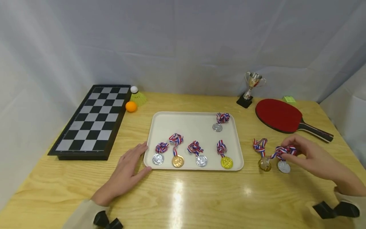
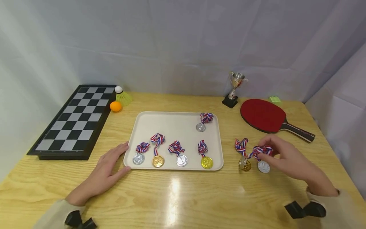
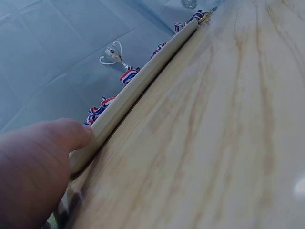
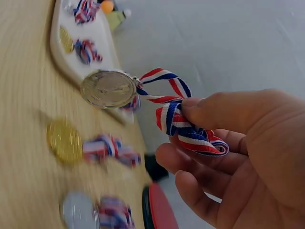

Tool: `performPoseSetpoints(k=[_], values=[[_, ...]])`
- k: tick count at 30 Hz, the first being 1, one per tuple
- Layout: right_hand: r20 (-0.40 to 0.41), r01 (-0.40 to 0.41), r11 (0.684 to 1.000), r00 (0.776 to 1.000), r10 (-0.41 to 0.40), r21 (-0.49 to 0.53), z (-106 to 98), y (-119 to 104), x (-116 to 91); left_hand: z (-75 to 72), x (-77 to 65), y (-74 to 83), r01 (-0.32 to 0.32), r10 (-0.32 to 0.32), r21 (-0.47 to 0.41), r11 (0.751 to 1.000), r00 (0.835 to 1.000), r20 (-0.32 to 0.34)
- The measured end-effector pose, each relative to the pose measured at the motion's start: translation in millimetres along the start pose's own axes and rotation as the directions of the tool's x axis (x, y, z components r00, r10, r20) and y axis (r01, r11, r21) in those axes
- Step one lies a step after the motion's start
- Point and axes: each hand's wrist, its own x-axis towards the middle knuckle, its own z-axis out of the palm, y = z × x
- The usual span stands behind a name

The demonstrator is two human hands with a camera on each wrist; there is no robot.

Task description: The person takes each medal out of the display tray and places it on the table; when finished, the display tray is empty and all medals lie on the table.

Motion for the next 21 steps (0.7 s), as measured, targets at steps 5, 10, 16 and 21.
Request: performPoseSetpoints(k=[5,10,16,21], values=[[-0.019,-0.172,0.983,0.985,0.171,-0.056,-23.7,22.7,-33.1,2.9,0.6,0.7,0.011,-0.011,-0.008,1.0,1.0,-0.002],[-0.003,-0.215,0.964,0.976,0.217,-0.157,-34.2,42.8,-45.4,1.5,2.2,1.0,0.004,-0.004,0.0,1.0,1.0,-0.013],[0.026,-0.163,0.957,0.984,0.174,-0.24,-29.2,69.5,-46.3,-0.5,1.3,1.2,-0.009,0.009,-0.004,1.0,1.0,-0.018],[0.018,-0.139,0.956,0.989,0.148,-0.26,-18.1,81.6,-38.1,-0.7,0.5,1.6,-0.014,0.014,-0.009,1.0,1.0,-0.013]])
